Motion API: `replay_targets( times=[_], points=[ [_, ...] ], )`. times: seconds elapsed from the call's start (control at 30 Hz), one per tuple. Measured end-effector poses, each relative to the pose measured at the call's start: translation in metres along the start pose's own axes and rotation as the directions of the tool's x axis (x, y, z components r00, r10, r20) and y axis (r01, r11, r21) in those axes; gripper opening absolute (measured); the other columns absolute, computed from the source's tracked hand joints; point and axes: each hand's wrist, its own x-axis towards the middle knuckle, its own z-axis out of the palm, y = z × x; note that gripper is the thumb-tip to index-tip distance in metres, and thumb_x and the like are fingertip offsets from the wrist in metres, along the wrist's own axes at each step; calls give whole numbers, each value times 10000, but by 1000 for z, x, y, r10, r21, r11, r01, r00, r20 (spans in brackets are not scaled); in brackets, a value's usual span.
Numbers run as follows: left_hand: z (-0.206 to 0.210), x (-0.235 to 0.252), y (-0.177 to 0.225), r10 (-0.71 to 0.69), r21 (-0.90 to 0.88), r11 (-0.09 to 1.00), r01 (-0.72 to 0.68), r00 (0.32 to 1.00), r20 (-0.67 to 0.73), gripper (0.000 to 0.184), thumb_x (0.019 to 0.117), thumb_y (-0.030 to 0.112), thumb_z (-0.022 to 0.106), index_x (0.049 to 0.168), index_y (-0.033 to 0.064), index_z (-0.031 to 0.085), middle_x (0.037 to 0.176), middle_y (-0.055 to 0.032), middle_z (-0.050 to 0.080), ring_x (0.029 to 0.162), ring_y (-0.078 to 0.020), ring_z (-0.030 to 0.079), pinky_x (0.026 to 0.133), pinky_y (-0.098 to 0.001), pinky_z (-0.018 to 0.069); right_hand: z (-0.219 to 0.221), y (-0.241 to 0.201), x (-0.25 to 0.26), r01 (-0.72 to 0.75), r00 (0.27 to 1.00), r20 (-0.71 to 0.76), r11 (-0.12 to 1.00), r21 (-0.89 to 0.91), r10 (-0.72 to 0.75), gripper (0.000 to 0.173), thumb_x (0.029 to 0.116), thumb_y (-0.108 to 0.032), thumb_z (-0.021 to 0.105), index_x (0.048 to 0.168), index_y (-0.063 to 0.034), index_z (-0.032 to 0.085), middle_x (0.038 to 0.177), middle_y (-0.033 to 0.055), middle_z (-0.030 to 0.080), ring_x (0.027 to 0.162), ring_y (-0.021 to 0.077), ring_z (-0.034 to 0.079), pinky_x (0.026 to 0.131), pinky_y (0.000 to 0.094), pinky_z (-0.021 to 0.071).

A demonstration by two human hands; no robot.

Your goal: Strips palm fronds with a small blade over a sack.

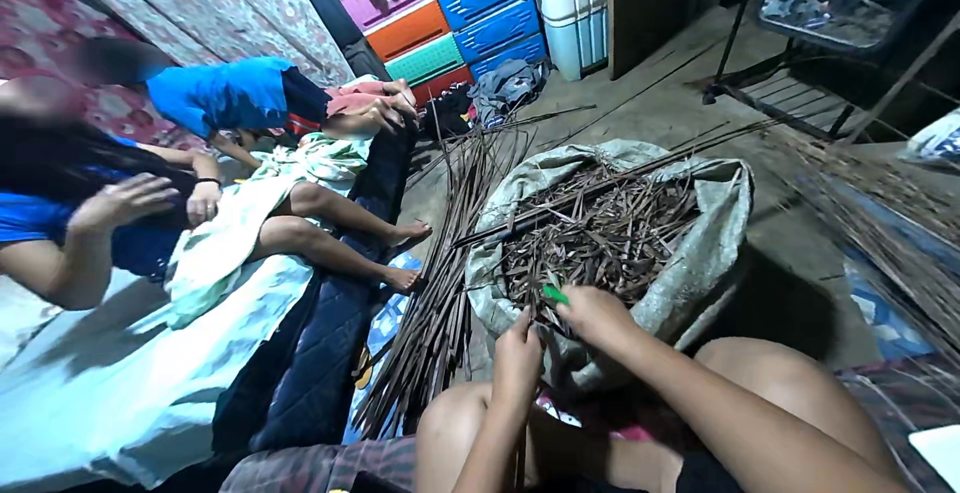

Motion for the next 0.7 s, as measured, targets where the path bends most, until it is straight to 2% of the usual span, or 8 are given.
replay_targets(
  times=[0.1,0.17,0.27,0.3,0.37,0.47,0.57,0.7],
  points=[
    [-3,6,3,-18,15,1000,19,999,-32,414,1098,159,386,1463,62,555,896,-97,711,594,-158,597,601,-352,521,17,-2,-16,75,986,146,997,31,-79,361,1090,-295,451,1180,-6,647,1135,233,687,1118,400,660,931,607,501],
    [-3,6,6,-30,5,1000,30,999,-38,412,1098,161,385,1449,55,573,872,-90,697,598,-156,582,603,-350,513,22,-1,-18,89,983,162,996,16,-91,359,1090,-293,444,1172,-7,644,1129,227,686,1111,387,663,927,597,503],
    [-2,6,7,-41,21,999,42,998,-49,319,1087,166,408,1105,18,690,794,-69,676,576,-139,586,600,-341,515,21,-4,-13,83,991,115,993,-88,-73,370,1099,-302,451,1236,-5,624,1215,236,682,1187,404,651,965,607,498],
    [-2,6,7,-41,18,999,42,998,-37,318,1091,169,410,1094,15,688,804,-67,686,568,-131,582,593,-331,512,22,-5,-9,72,995,84,991,-111,-63,371,1098,-300,456,1254,-4,618,1231,239,681,1195,412,652,967,612,504],
    [-2,4,10,-26,-28,999,26,999,-22,345,1112,192,426,1290,18,665,825,-68,710,526,-111,555,542,-301,489,23,-4,3,35,999,17,991,-129,-33,376,1099,-292,465,1290,-2,608,1248,247,679,1201,428,652,970,618,509],
    [-1,-4,14,-33,-80,996,32,999,-2,380,1117,192,427,1433,49,581,797,-49,700,482,-87,509,493,-267,450,16,3,19,-65,993,-100,994,-94,55,375,1097,-266,456,1308,11,596,1247,255,679,1191,435,656,961,619,511],
    [0,-12,14,-31,-137,990,32,999,11,379,1119,181,421,1445,52,567,775,-32,692,455,-77,496,460,-252,438,-2,19,31,-151,976,-163,988,-33,144,384,1101,-273,448,1319,4,599,1267,254,673,1208,434,648,970,626,504],
    [-5,-7,8,-18,-387,922,31,999,37,353,1127,165,386,1375,-12,563,754,-60,682,417,-67,492,405,-221,427,-2,8,11,18,996,-83,1000,16,-17,380,1086,-313,466,1243,-11,637,1182,243,690,1155,417,661,945,625,500]
  ],
)
